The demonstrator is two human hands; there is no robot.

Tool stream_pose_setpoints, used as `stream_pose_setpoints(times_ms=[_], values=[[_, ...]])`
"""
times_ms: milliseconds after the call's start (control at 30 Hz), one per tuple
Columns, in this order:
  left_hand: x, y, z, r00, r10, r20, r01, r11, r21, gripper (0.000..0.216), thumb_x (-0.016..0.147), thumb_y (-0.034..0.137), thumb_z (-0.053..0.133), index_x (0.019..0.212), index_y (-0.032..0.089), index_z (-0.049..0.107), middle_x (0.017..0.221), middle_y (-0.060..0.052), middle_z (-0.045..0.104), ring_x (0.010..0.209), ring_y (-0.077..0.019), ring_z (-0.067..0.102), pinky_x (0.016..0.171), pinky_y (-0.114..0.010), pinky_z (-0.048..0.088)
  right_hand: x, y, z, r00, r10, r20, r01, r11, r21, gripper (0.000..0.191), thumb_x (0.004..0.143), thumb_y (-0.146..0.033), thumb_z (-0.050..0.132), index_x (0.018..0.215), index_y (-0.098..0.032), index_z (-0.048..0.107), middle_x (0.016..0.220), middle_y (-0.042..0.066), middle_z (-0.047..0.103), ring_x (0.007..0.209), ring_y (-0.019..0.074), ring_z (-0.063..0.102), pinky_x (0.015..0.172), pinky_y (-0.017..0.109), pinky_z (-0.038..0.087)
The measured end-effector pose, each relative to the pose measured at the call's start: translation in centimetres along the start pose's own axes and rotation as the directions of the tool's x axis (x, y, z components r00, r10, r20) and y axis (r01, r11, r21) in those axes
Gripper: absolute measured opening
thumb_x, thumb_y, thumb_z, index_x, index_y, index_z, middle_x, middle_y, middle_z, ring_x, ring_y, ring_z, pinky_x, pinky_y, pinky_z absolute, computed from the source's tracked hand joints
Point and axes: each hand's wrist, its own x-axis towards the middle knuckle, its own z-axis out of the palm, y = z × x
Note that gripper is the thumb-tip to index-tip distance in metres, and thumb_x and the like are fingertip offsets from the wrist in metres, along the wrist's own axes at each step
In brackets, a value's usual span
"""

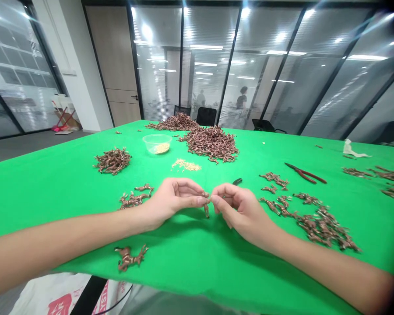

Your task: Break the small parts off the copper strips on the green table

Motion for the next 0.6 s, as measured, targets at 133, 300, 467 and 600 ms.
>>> stream_pose_setpoints(times_ms=[133,300,467,600], values=[[-0.02,-0.15,-0.13,0.999,-0.014,0.03,0.014,1.0,-0.008,0.029,0.069,0.024,0.088,0.089,0.009,0.075,0.086,-0.01,0.079,0.079,-0.0176,0.075,0.084,-0.031,0.057,-0.05,-0.09,0.24,0.997,-0.071,-0.023,0.069,0.994,-0.088,0.029,0.1,-0.044,0.054,0.091,-0.018,0.061,0.068,-0.002,0.058,0.047,0.0072,0.046,0.043,0.02,0.036],[0.05,-0.46,-0.31,0.998,-0.022,0.053,0.025,0.998,-0.054,0.026,0.07,0.024,0.088,0.088,0.01,0.075,0.083,-0.008,0.079,0.077,-0.0161,0.074,0.083,-0.03,0.058,0.05,0.17,0.44,0.988,-0.147,-0.051,0.136,0.974,-0.18,0.022,0.101,-0.035,0.052,0.091,-0.018,0.061,0.07,0.0,0.062,0.053,0.0095,0.052,0.05,0.022,0.041],[0.05,-0.29,-0.19,0.998,-0.045,0.054,0.05,0.996,-0.081,0.025,0.071,0.022,0.088,0.088,0.009,0.074,0.081,-0.007,0.079,0.075,-0.0142,0.074,0.082,-0.028,0.059,0.1,0.52,0.59,0.972,-0.223,-0.081,0.193,0.942,-0.275,0.021,0.101,-0.033,0.051,0.091,-0.018,0.062,0.072,0.002,0.064,0.062,0.0138,0.059,0.059,0.026,0.046],[0.04,-0.14,-0.05,0.997,-0.066,0.046,0.07,0.994,-0.085,0.026,0.07,0.022,0.088,0.087,0.009,0.074,0.081,-0.007,0.079,0.076,-0.0152,0.074,0.083,-0.03,0.06,0.1,0.56,0.68,0.965,-0.243,-0.095,0.202,0.926,-0.319,0.022,0.102,-0.035,0.05,0.09,-0.02,0.06,0.072,0.002,0.065,0.062,0.0148,0.06,0.059,0.027,0.048]])
